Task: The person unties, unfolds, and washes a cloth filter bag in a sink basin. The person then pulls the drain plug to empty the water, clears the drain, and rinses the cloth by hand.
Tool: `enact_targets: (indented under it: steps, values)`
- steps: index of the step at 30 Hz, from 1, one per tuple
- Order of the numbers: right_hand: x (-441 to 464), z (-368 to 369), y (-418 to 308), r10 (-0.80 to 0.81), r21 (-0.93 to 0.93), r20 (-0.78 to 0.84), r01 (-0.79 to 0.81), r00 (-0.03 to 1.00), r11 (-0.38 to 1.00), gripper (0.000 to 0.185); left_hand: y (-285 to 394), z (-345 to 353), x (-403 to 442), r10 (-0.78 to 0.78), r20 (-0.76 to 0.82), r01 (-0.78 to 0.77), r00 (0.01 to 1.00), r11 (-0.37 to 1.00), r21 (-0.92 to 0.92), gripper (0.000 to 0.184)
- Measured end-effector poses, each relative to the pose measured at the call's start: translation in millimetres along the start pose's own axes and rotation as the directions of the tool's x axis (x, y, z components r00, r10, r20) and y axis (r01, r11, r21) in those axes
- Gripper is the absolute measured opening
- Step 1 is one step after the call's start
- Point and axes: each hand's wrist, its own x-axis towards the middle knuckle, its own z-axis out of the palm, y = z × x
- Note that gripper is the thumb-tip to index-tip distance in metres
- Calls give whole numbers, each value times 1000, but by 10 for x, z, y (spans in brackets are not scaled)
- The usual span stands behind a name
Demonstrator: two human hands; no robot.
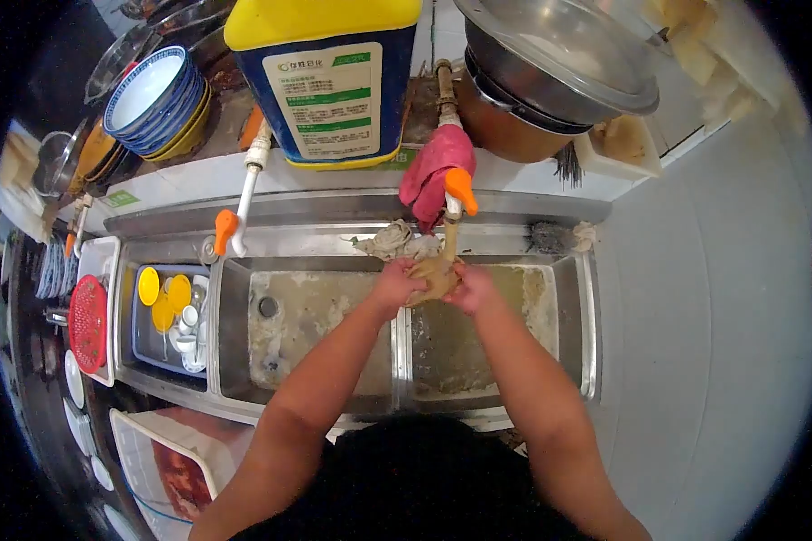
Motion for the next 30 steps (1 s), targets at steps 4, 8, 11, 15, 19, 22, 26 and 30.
enact_targets:
  steps: [4, 8, 11, 15, 19, 22, 26, 30]
  values:
    - [103, -62, -12, 142, 178, 335, -211, 931, 961, 32, -68, -88, 87, -76, -5, 76, 997, 997, -33, 36]
    - [-122, 18, -41, 127, 188, 401, -217, 907, 958, 33, -67, -159, 194, -159, 226, 261, 961, 790, -555, 35]
    - [-203, 36, 29, -148, -121, 316, 195, 937, 973, 37, 115, -54, 135, -232, 172, 288, 957, 731, -619, 41]
    - [-219, 55, 66, -365, -582, 268, 452, 892, 676, 40, 28, 14, 247, -246, 79, 234, 966, 700, -675, 41]
    - [-305, 145, 62, -374, -403, 80, 373, 924, 836, 30, 34, 66, 238, -179, 24, 153, 984, 750, -643, 34]
    - [3, -9, 181, -498, -485, 8, 439, 867, 757, 25, 173, 146, 136, -176, 70, 182, 982, 769, -612, 34]
    - [72, -59, 168, -585, -539, -20, 484, 811, 689, 24, 17, 36, 161, -161, 203, 227, 966, 903, -366, 31]
    - [196, -138, 47, -87, 125, 133, 70, 987, 990, 29, -35, 26, 128, -146, 86, 138, 986, 986, 93, 31]
